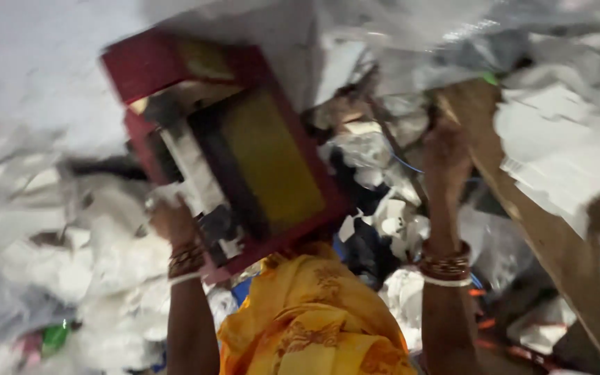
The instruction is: The person stands in a cluttered room filled with plastic waste and operates a red machine. They repeatedly pick up white plastic pieces from the surrounding floor and feed them into the machine's intake slot, then retrieve processed items from the output area.
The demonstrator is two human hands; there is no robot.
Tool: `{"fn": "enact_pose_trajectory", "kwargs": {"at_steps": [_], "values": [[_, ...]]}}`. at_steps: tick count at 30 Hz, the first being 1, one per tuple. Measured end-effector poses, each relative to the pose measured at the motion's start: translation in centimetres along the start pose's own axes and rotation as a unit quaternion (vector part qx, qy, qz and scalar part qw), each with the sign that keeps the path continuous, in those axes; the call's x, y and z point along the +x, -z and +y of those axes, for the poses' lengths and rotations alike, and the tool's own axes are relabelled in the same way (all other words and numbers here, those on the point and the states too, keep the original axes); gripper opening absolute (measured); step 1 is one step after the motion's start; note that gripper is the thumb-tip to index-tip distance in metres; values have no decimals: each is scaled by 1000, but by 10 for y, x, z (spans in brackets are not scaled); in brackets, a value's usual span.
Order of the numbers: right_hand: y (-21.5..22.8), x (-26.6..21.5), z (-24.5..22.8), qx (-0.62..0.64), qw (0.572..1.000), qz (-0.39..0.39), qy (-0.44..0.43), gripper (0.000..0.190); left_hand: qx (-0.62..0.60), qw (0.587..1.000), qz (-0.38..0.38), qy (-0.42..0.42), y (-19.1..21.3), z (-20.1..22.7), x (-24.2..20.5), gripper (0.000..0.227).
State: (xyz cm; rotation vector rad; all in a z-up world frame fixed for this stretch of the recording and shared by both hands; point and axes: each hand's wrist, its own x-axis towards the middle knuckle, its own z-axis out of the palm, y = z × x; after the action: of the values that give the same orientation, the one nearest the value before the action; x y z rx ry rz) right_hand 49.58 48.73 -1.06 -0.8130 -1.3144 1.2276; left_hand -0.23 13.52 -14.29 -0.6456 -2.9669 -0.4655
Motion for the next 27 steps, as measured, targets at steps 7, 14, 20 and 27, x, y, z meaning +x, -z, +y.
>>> {"fn": "enact_pose_trajectory", "kwargs": {"at_steps": [7,14,20,27], "values": [[97,16,-130,-564,774,248,149,42,-169,954,195,-149,-15,-40,22,38],[99,34,-107,-601,735,311,27,77,-306,927,178,-124,159,52,-1,76],[113,39,-87,-247,877,390,134,34,-221,959,175,-20,132,-31,4,53],[135,25,-89,-586,655,402,257,16,-264,944,183,72,113,-114,-19,18]]}}
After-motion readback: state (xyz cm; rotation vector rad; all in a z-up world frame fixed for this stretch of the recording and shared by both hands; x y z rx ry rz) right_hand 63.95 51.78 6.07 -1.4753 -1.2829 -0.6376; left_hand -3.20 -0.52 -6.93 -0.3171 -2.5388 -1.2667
